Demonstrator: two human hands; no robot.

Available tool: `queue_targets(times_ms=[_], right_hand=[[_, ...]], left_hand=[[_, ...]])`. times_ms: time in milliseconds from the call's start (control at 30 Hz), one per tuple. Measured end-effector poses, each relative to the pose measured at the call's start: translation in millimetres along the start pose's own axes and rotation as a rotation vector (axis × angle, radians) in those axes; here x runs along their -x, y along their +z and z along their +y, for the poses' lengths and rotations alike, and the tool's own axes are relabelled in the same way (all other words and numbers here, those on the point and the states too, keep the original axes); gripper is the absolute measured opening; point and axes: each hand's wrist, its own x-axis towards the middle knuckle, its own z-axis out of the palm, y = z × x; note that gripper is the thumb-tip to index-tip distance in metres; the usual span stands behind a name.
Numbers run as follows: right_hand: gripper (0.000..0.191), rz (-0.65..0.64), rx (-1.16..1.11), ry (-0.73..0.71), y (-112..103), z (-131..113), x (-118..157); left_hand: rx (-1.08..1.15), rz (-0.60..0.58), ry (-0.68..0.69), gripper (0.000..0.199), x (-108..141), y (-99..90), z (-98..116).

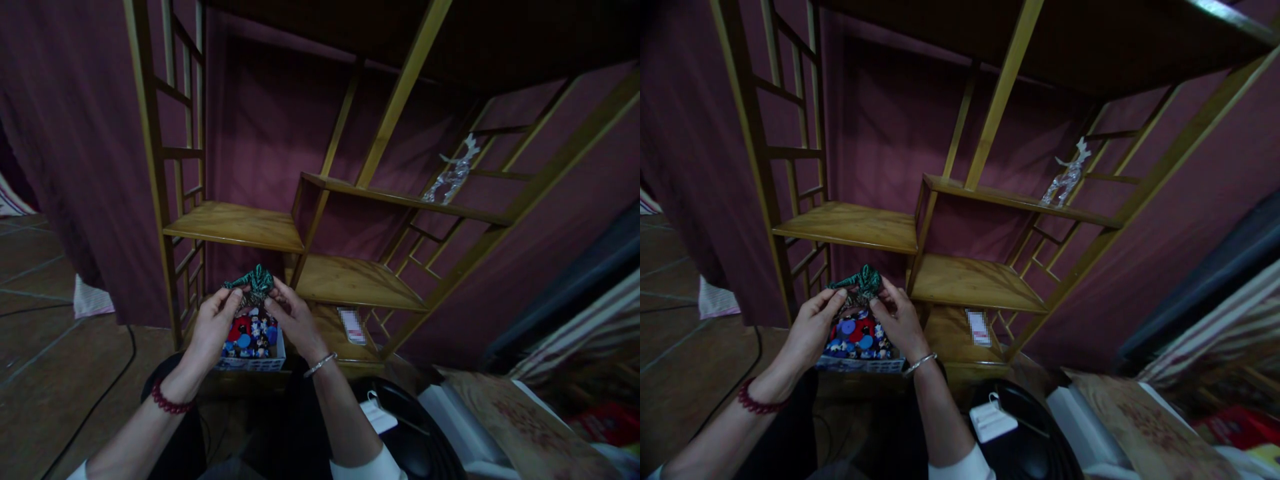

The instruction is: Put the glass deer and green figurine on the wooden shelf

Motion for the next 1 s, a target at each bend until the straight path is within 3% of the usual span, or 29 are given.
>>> queue_targets(times_ms=[300,500,667,867,1000], right_hand=[[0.058,-0.01,-0.054,-0.029,-3.4,-6.2,5.1],[0.05,-0.053,-0.102,-0.034,0.1,-8.7,5.6],[0.042,-0.012,-0.095,-0.029,4.6,-6.3,8.6],[0.029,0.036,-0.071,0.049,16.8,5.1,13.0],[0.033,0.063,-0.101,0.071,26.1,20.3,15.0]], left_hand=[[-0.053,-0.018,0.011,0.041,0.6,9.0,10.9],[-0.144,-0.031,0.01,0.043,-0.5,9.3,11.9],[-0.16,-0.042,-0.003,0.043,1.1,6.5,10.6],[-0.188,-0.061,-0.078,0.041,5.1,-1.9,4.0],[-0.217,-0.06,-0.104,0.043,6.0,-6.6,-2.9]])
